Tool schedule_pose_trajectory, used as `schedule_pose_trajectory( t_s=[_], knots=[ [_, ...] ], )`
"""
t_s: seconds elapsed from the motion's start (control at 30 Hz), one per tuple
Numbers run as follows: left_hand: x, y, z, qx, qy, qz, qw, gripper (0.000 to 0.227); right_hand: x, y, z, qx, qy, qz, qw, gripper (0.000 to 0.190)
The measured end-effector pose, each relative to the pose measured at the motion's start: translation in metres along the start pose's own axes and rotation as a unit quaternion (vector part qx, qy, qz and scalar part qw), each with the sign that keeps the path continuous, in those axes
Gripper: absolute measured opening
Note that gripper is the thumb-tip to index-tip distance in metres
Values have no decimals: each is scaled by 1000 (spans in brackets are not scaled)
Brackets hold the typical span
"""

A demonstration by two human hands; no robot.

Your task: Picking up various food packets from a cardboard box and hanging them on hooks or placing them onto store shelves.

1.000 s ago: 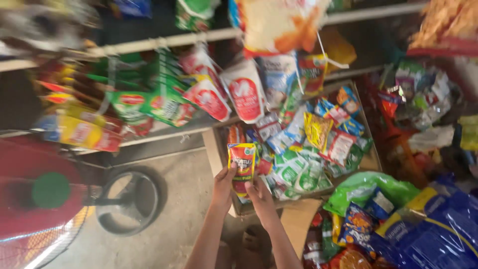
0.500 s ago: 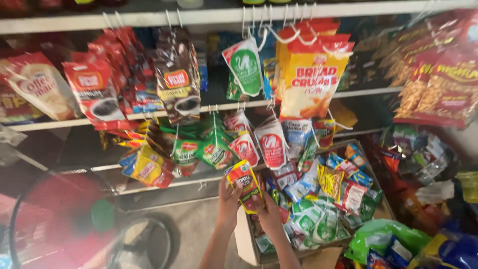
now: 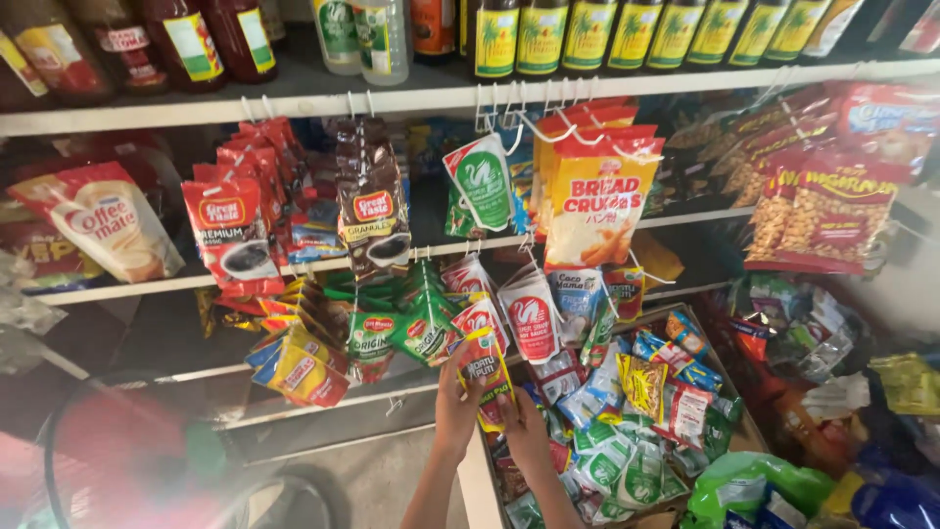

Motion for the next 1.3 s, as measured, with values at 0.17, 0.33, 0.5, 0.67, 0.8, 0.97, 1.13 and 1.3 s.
schedule_pose_trajectory(
  t_s=[0.17, 0.33, 0.5, 0.67, 0.8, 0.97, 1.13, 1.3],
  knots=[
    [-6, 2, 8, 24, -41, -27, 999, 61, 27, -3, -4, -5, 39, -95, 995, 30],
    [-10, 4, 6, 10, 18, 20, 1000, 62, 8, 1, 1, 30, 84, -20, 996, 31],
    [-5, 3, 5, 11, -13, -13, 1000, 61, 5, -1, 0, 30, 60, -26, 997, 32],
    [-4, 3, 4, 22, -50, -16, 998, 64, 28, -4, -1, 41, 73, -112, 990, 34],
    [4, 10, 2, 13, 28, -13, 999, 67, 11, 6, 1, 37, 67, -62, 995, 33],
    [-3, 13, 8, 28, 8, -18, 999, 64, 0, 13, 3, 47, 83, -27, 995, 31],
    [-4, 11, 9, 28, 40, -57, 997, 64, 8, 9, 4, 59, 109, -16, 992, 30],
    [11, 18, 5, 25, 12, -14, 1000, 65, 26, 4, 2, 46, 26, -27, 998, 35]
  ],
)
Point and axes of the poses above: each hand's wrist, its own y-axis towards the middle knuckle, its own z-axis out of the palm, x = y × z, the point moved 10 cm from there along y, towards the middle knuckle, and after that the axes turned 9 degrees about -x, right-handed, at the moved point
